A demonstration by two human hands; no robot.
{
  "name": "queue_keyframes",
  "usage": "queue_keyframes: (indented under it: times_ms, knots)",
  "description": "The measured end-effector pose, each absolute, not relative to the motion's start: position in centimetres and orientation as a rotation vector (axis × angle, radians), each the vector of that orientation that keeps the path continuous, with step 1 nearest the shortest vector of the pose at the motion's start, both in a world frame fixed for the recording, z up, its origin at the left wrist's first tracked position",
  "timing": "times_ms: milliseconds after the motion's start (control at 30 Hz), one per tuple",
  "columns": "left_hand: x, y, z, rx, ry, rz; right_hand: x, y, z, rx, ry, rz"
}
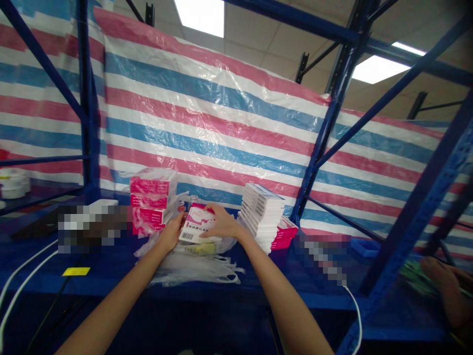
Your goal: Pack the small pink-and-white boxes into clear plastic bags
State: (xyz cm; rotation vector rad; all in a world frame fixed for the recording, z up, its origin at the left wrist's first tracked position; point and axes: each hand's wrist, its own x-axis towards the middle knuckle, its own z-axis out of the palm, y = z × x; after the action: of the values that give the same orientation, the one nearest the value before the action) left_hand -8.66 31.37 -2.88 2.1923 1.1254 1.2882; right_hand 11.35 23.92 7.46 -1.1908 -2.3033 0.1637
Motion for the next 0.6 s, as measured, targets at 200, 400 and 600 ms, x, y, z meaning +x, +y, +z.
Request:
queue_keyframes:
  times_ms: [200, 400, 600]
  knots:
    - [-8.7, 31.4, -2.9, 2.347, 1.207, 1.221, 12.0, 21.6, 14.3, -1.008, -1.911, 0.087]
    - [-8.4, 30.6, -1.6, 2.518, 1.148, 1.295, 18.0, 17.0, 23.2, -1.052, -1.571, -0.061]
    - [-4.6, 26.8, 4.0, 2.622, 1.107, 1.268, 30.0, 17.2, 25.7, -1.529, -1.310, -0.254]
